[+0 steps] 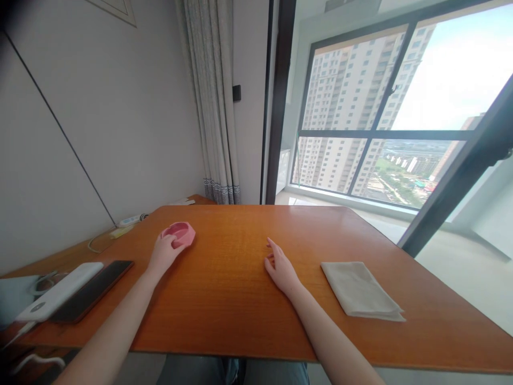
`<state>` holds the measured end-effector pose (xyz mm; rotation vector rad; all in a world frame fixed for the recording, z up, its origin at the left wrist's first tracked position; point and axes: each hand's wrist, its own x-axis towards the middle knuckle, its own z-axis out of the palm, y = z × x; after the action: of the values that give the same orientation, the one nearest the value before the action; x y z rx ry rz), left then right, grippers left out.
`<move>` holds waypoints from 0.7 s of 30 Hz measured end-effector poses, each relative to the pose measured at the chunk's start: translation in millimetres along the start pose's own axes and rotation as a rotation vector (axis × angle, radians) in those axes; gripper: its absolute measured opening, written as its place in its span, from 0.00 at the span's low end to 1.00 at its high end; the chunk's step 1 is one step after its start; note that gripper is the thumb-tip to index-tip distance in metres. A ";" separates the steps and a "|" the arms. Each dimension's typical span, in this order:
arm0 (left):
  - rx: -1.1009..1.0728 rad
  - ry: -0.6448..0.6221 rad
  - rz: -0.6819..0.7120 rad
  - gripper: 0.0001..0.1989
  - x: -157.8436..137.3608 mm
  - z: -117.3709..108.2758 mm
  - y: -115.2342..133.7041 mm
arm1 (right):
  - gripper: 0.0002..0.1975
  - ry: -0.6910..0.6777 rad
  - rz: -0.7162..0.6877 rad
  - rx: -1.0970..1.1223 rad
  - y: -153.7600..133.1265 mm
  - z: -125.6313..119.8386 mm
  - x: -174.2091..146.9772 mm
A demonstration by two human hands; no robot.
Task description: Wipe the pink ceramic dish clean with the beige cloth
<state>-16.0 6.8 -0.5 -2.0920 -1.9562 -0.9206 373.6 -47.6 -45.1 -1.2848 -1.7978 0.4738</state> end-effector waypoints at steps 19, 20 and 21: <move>0.229 -0.086 -0.134 0.18 -10.4 1.6 -67.6 | 0.21 0.264 -0.003 -0.243 4.4 -52.0 -3.2; 0.229 -0.097 -0.132 0.18 -11.0 0.8 -66.6 | 0.24 0.307 0.054 -0.294 9.9 -65.3 -5.6; 0.227 -0.099 -0.139 0.18 -11.8 -0.5 -64.8 | 0.27 0.330 0.138 -0.365 17.0 -81.1 -9.0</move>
<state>-76.8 6.1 -25.8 -1.9298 -2.1632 -0.5927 449.9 -62.4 -15.3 -1.6372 -1.5649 -0.0036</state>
